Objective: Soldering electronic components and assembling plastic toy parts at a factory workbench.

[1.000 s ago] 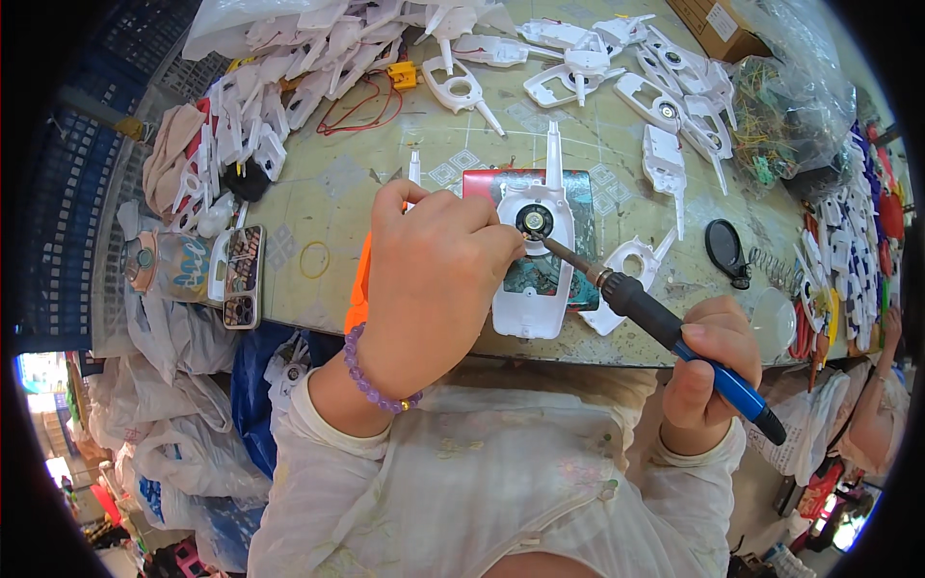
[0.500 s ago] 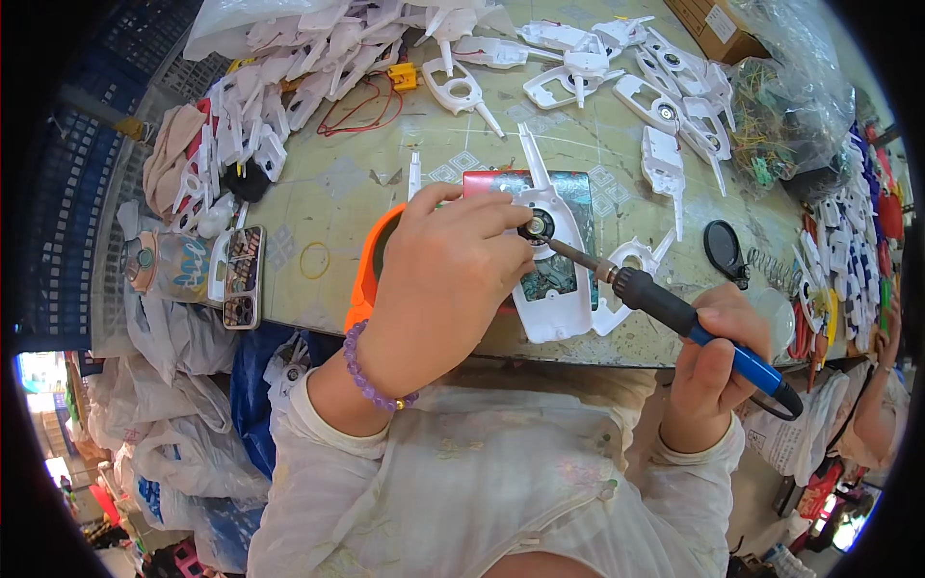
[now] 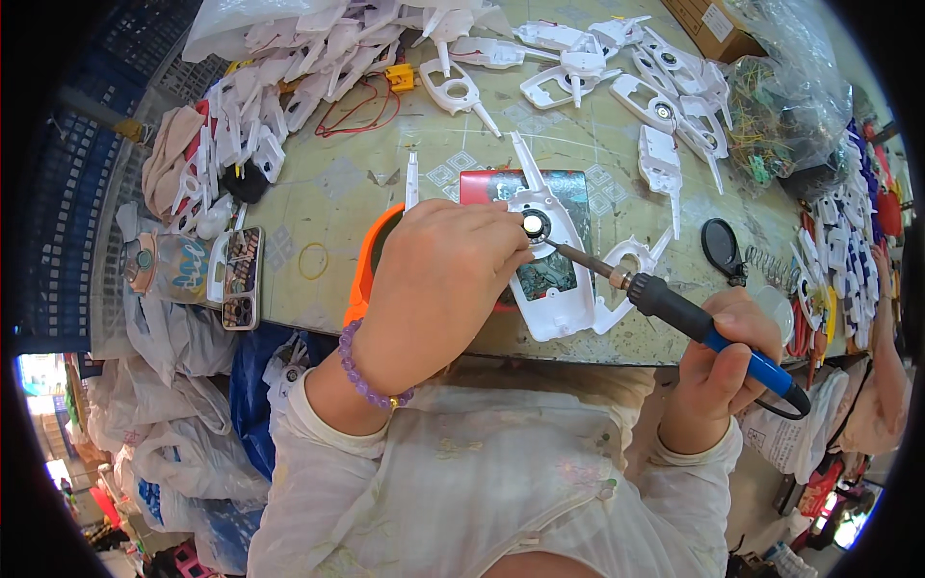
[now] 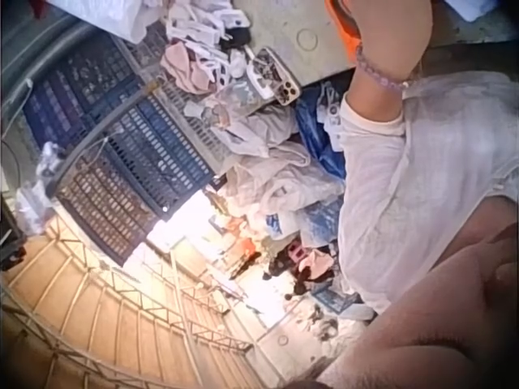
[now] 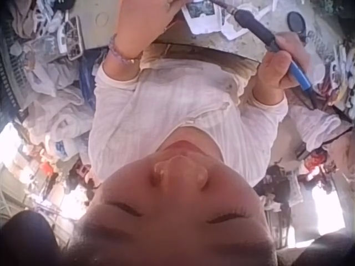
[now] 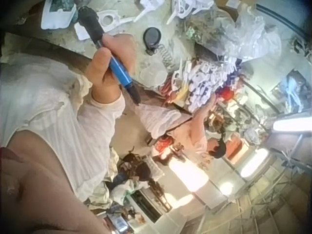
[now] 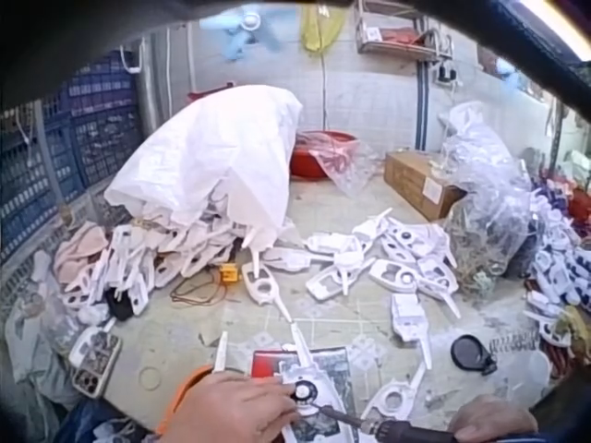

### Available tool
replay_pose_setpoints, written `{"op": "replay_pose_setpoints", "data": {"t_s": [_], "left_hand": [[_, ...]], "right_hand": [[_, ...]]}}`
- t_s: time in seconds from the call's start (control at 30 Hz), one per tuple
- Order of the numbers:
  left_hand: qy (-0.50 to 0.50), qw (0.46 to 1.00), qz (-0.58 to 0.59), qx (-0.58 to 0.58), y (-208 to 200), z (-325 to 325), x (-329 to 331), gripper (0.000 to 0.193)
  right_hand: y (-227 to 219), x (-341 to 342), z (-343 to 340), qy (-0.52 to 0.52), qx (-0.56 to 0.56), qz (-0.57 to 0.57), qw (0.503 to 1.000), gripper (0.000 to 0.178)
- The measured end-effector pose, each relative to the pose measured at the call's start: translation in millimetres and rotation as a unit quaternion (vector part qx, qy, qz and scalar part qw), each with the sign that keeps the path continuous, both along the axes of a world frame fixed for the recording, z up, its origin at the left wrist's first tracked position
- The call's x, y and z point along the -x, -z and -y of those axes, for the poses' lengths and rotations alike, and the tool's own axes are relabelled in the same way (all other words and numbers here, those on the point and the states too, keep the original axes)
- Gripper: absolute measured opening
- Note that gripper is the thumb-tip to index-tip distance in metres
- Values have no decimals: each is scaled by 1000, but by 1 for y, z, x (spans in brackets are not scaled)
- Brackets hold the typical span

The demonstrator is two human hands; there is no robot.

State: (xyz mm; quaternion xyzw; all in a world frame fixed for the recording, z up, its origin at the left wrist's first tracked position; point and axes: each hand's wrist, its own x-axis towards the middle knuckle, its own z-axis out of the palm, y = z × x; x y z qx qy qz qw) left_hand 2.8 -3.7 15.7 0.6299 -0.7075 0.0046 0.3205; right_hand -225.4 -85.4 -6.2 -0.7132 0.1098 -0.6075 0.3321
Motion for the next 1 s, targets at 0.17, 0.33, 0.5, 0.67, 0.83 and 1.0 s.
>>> {"op": "replay_pose_setpoints", "data": {"t_s": [0.17,0.33,0.5,0.67,0.83,1.0], "left_hand": [[-40,998,8,-53,-6,-1,3,9],[-40,997,15,-57,-5,0,4,8],[-41,997,22,-58,-7,-1,5,8],[-40,997,31,-60,-7,-2,5,7],[-36,997,35,-55,-7,-2,5,8],[-31,998,38,-48,-7,-2,6,8]], "right_hand": [[-2,2,0,-30,-6,-29,999,23],[-1,2,0,-35,-8,-52,998,21],[-2,1,1,-42,4,-51,998,20],[-2,-1,2,-50,13,-58,997,18],[-4,0,2,-55,11,-66,996,17],[-16,-1,4,-59,21,-88,994,16]]}}
